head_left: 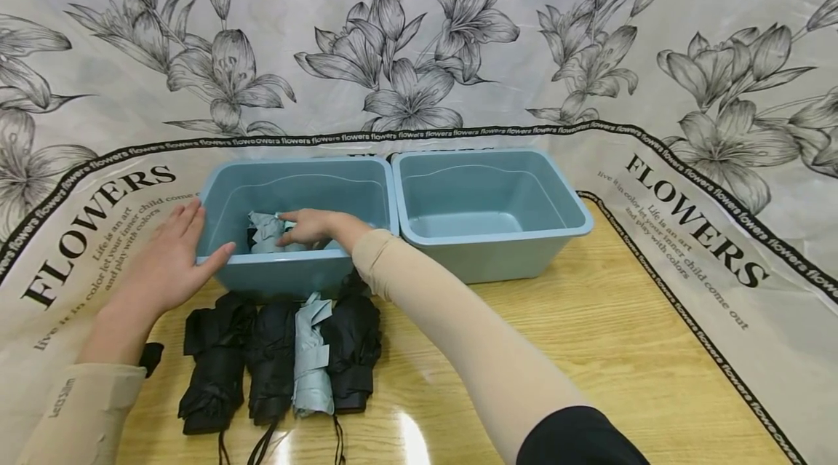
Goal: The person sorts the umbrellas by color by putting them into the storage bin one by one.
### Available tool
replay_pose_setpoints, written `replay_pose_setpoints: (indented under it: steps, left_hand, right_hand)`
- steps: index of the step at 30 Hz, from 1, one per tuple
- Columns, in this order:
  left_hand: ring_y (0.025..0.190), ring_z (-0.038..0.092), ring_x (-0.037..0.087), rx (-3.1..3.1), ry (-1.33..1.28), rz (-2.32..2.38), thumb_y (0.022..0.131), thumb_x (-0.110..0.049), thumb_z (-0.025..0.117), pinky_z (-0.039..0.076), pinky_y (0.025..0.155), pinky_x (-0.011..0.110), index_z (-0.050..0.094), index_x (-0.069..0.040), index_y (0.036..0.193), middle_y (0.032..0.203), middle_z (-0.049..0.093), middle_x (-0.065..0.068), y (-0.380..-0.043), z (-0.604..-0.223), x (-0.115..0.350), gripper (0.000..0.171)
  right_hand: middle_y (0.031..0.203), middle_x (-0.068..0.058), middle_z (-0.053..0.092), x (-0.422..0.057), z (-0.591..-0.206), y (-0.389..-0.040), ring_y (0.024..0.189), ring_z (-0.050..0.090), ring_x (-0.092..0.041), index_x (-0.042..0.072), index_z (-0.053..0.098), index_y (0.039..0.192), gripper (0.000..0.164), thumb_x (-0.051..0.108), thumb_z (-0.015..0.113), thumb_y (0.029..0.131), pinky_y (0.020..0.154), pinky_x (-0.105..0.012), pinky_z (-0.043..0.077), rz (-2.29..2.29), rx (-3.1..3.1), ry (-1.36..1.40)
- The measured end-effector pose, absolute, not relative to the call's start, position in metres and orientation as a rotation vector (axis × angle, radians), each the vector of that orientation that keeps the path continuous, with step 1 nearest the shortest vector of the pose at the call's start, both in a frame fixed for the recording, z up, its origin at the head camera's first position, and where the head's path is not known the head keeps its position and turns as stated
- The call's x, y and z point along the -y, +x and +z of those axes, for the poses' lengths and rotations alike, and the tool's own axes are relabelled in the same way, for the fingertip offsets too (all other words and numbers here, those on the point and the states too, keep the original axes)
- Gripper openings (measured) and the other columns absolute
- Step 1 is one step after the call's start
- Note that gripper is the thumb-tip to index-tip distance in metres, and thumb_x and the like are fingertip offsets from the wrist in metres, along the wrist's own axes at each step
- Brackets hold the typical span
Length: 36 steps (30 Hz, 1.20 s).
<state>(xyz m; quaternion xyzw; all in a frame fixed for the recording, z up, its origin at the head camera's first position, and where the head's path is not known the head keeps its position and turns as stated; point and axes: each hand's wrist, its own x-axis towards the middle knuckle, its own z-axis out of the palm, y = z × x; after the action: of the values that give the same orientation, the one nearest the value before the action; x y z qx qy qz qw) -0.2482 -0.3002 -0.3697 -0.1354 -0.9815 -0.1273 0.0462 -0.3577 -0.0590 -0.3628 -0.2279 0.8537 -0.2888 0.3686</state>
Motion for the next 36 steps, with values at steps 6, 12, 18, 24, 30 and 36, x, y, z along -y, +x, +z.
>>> replay_pose_setpoints:
  steps: [6,12,18,24,30,36]
  left_hand:
    - [0.155,0.005,0.053,2.991,-0.410,-0.385,0.106,-0.060,0.040,0.017,0.119,0.074,0.010,0.013,0.161,0.169,0.006,0.033,-0.248,-0.370,0.302,0.096]
    - [0.155,0.003,0.054,2.982,-0.419,-0.390,0.107,-0.059,0.039,0.017,0.118,0.075,0.008,0.014,0.160,0.168,0.006,0.034,-0.247,-0.372,0.304,0.095]
    - [0.154,0.004,0.055,2.979,-0.421,-0.396,0.107,-0.058,0.039,0.017,0.117,0.075,0.008,0.014,0.160,0.168,0.005,0.034,-0.247,-0.371,0.304,0.095]
    - [0.155,0.005,0.055,2.965,-0.426,-0.413,0.107,-0.058,0.041,0.017,0.118,0.075,0.009,0.013,0.160,0.168,0.007,0.034,-0.245,-0.372,0.302,0.095]
    - [0.155,0.003,0.054,2.957,-0.442,-0.403,0.107,-0.057,0.041,0.017,0.118,0.074,0.009,0.013,0.160,0.169,0.005,0.034,-0.244,-0.374,0.305,0.094]
    - [0.155,0.003,0.054,2.960,-0.447,-0.405,0.107,-0.057,0.042,0.016,0.119,0.074,0.008,0.012,0.161,0.169,0.005,0.033,-0.245,-0.373,0.303,0.094]
  right_hand:
    - [0.172,-0.004,0.025,0.060,-0.353,-0.354,0.140,0.050,-0.024,0.018,0.020,0.169,0.071,0.036,0.055,0.109,0.106,-0.039,0.050,-0.784,-2.362,-0.751]
    - [0.169,-0.003,0.035,0.048,-0.336,-0.337,0.152,0.038,-0.022,0.018,0.030,0.166,0.068,0.037,0.057,0.107,0.116,-0.036,0.042,-0.956,-2.482,-0.819]
    - [0.160,0.001,0.048,0.026,-0.321,-0.303,0.131,0.060,-0.019,0.020,0.041,0.162,0.061,0.032,0.062,0.106,0.093,-0.030,0.056,-1.366,-2.486,-0.803]
    - [0.153,0.005,0.054,0.003,-0.314,-0.270,0.121,0.064,-0.009,0.021,0.045,0.158,0.056,0.028,0.063,0.105,0.089,-0.027,0.057,-1.692,-2.382,-0.832]
    - [0.153,0.001,0.054,-0.014,-0.317,-0.244,0.121,0.064,-0.012,0.017,0.046,0.157,0.055,0.019,0.063,0.105,0.090,-0.026,0.057,-1.860,-2.276,-0.876]
    - [0.154,-0.007,0.052,-0.036,-0.326,-0.219,0.124,0.064,-0.020,0.015,0.047,0.156,0.054,0.012,0.062,0.105,0.097,-0.035,0.059,-1.973,-2.197,-0.885]
